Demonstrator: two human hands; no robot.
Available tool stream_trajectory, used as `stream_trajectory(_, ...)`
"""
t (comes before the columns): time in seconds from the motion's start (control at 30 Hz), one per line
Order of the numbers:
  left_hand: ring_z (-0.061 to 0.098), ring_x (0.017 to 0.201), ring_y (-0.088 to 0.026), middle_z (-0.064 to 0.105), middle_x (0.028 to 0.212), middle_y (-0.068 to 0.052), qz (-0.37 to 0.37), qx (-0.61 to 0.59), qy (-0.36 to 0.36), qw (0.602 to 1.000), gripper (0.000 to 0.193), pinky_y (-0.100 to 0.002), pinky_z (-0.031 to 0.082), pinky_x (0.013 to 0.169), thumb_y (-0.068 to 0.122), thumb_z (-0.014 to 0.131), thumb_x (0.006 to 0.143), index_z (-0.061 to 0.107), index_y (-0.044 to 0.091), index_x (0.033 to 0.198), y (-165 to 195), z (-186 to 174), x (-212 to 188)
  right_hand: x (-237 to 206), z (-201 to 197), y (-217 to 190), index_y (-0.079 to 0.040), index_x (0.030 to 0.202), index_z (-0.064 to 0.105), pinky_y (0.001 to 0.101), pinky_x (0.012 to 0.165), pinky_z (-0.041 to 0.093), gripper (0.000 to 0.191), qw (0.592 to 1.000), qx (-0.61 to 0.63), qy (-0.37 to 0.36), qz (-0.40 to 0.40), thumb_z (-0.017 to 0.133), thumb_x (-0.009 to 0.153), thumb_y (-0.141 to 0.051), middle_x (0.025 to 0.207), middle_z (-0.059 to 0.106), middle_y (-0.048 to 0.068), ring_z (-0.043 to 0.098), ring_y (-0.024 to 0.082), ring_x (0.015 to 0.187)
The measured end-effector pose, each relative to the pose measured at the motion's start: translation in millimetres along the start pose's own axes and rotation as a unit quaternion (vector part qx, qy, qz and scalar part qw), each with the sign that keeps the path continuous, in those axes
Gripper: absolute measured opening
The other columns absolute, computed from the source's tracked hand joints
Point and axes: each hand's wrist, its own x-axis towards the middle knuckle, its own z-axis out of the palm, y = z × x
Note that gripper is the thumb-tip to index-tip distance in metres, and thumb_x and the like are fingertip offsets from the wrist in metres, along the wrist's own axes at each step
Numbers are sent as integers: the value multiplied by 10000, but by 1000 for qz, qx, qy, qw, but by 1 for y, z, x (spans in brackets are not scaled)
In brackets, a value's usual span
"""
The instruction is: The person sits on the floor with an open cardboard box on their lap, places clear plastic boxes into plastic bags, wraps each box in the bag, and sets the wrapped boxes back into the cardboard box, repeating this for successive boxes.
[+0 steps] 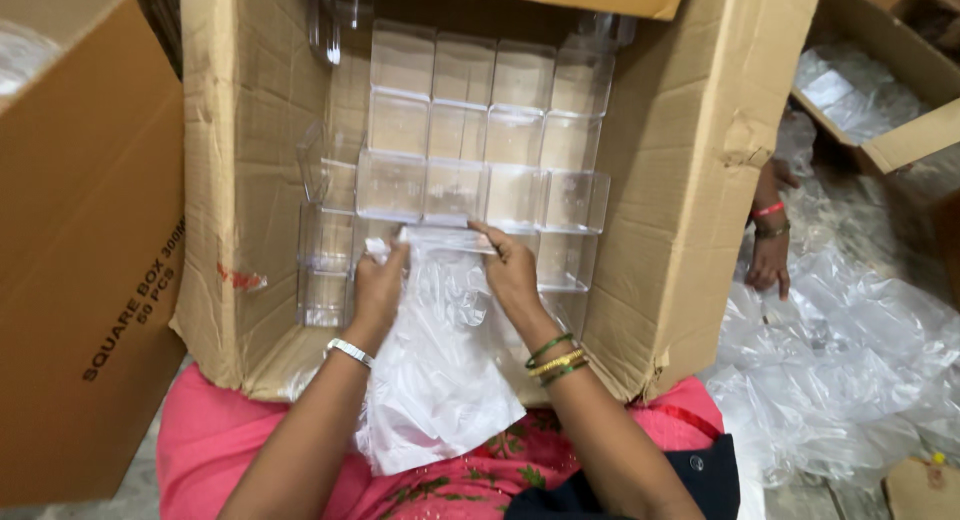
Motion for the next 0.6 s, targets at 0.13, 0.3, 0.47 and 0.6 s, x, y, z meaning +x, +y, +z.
stream_trajectory(0.13,662,803,-59,736,956,6,-40,-135,-121,983,265,-227,518,655,260,637,966,743,44,1078,42,-21,-37,-45,-15,-25,-4,1382,709,266,836,464,452,978,195,32,-68,629,939,42,1062,651,55,558,143,950)
stream_trajectory(0.3,603,634,-86,743,837,-49,-79,-123,-220,964,183,-255,477,503,177,684,933,753,8,941,73,-15,-103,-96,-51,-61,-26,1458,489,338,995,535,500,890,425,-138,91,495,1022,-270,1255,661,139,666,219,1112)
stream_trajectory(0.47,487,521,-114,597,645,-51,-77,35,-212,974,272,-290,365,466,217,699,1003,749,-11,864,75,6,-135,-167,-66,-89,-18,1454,495,380,1033,530,516,823,468,-294,134,512,1006,-273,1293,653,144,657,243,1164)
stream_trajectory(0.6,635,680,-70,738,760,5,37,70,-283,956,208,-281,528,633,232,719,935,769,30,936,72,20,-160,-215,-76,-93,-11,1451,500,413,1064,526,529,804,480,-328,127,526,993,-275,1324,646,147,649,262,1206)
